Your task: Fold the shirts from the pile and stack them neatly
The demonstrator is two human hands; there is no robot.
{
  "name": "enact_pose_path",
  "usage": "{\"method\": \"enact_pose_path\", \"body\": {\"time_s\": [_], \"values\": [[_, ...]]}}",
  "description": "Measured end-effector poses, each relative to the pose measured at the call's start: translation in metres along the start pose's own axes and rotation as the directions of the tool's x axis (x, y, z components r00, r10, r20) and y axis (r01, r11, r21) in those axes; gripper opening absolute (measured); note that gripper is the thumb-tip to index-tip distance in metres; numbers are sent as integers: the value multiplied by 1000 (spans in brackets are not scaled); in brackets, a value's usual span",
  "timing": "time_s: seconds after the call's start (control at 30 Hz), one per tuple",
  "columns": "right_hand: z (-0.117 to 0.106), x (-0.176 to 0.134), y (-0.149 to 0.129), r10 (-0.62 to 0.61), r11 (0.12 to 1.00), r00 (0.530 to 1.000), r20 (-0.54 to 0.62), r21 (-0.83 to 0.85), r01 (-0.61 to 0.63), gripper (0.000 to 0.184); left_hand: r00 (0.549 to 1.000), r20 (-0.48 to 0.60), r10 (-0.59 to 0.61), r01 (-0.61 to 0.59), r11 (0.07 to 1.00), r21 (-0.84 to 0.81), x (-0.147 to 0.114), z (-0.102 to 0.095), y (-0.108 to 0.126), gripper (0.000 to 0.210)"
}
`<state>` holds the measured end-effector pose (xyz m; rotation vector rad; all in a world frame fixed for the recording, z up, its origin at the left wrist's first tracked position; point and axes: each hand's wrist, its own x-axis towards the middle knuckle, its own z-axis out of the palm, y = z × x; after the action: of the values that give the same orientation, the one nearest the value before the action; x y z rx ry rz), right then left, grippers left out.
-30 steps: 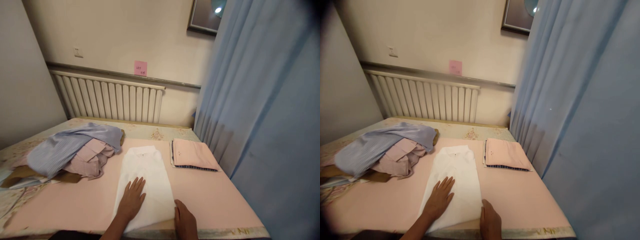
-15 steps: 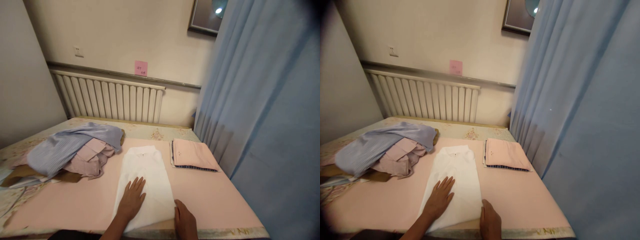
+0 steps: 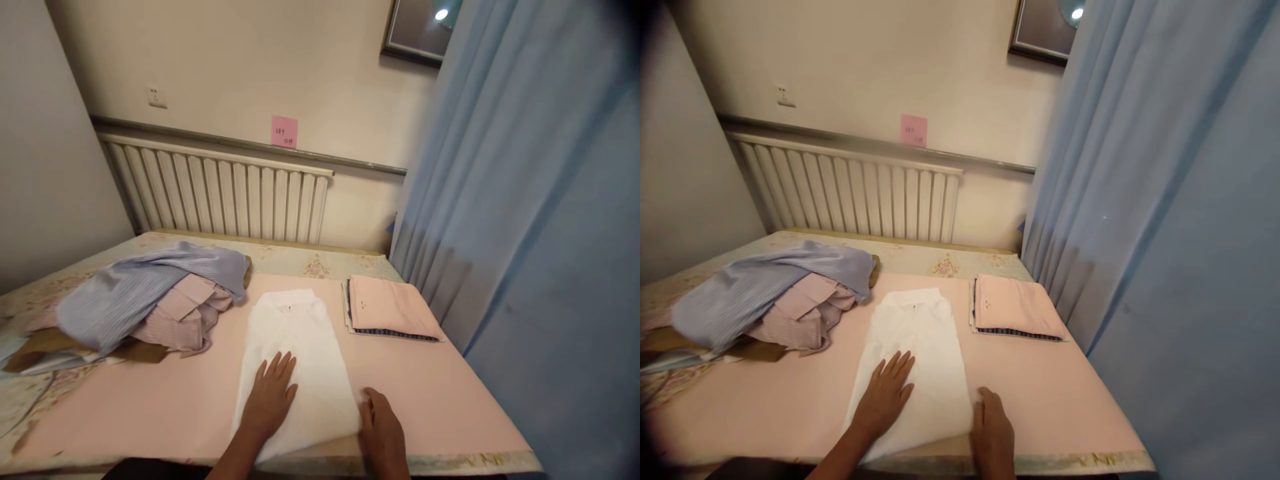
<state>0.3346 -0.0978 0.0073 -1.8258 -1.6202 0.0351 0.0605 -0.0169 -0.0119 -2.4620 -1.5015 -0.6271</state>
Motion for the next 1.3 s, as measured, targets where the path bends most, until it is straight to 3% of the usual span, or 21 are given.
{"method": "enact_pose_path", "body": {"time_s": [0.1, 0.2, 0.37, 0.43, 0.53, 1.0, 1.3], "values": [[3, 12, -14, -87, 996, 995, -44, -2, 87, 36, 1000, 20, 0, 0, 1000, -1, 0, -1, 1, 52], [24, 24, -33, -263, 964, 965, -17, -32, 262, 39, 1000, 15, 3, -3, 1000, -3, -1, -2, 0, 52], [68, 44, -65, -544, 833, 831, 115, -45, 551, 43, 1000, 4, 0, 0, 1000, -13, -2, -1, 0, 52], [79, 50, -70, -574, 808, 798, 185, -33, 588, 44, 1000, 8, -1, 1, 1000, -14, -2, -1, -1, 52], [85, 57, -69, -553, 815, 795, 248, -38, 579, 46, 1000, -2, 5, -5, 1000, -16, -3, 0, -1, 52], [61, 52, -27, -474, 839, 810, 346, -102, 535, 51, 984, 38, -174, 172, 983, 62, -28, -3, -28, 53], [19, 20, -6, -503, 835, 756, 420, 11, 550, 54, 995, 34, -93, 90, 993, 81, -69, -18, -31, 53]]}}
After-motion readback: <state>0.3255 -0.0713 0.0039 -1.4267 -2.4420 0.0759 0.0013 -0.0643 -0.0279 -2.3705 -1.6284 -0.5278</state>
